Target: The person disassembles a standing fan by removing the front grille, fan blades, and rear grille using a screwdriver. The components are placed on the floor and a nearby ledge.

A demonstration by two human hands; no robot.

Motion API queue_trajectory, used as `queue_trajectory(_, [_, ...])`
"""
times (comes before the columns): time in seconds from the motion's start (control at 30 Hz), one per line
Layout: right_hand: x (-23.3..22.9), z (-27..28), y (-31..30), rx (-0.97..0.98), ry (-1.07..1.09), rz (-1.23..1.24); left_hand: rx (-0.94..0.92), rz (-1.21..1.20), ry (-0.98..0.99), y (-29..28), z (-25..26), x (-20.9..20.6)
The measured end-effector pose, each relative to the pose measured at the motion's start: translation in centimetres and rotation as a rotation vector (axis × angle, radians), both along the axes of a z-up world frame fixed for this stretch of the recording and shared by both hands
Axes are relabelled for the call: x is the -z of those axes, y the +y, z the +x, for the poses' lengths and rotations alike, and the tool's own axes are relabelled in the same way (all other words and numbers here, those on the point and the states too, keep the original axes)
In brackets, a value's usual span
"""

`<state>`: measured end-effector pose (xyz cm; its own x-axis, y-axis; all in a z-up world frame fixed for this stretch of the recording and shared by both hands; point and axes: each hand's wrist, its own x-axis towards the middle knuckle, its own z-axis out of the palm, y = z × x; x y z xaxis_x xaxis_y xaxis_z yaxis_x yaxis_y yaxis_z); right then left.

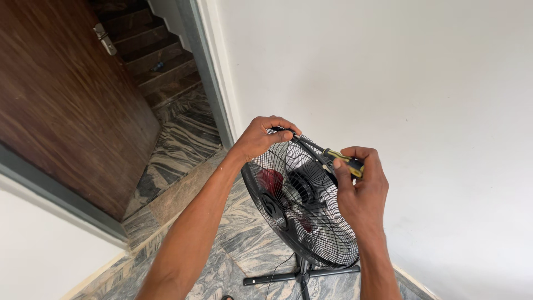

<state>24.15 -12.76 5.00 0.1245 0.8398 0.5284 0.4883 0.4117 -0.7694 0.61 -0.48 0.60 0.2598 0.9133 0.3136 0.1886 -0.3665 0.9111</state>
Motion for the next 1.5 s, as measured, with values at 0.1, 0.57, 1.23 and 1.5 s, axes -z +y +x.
queue_trajectory(0.1, [-0.4,-0.1,0.0,0.023,0.004,-0.061,-0.007,0.024,0.01,0.2,0.0,0.1])
queue_trajectory(0.57, [-0.1,-0.8,1.0,0.124,0.194,-0.165,0.017,0.109,-0.01,0.5,0.4,0.4])
queue_trajectory(1.23, [0.0,-3.1,0.4,0.233,0.276,-0.098,0.035,0.311,-0.064,0.9,0.5,0.9])
queue_trajectory(1.5, [-0.6,-3.0,0.3,0.142,0.442,-0.104,0.01,0.28,-0.033,0.8,0.7,1.1])
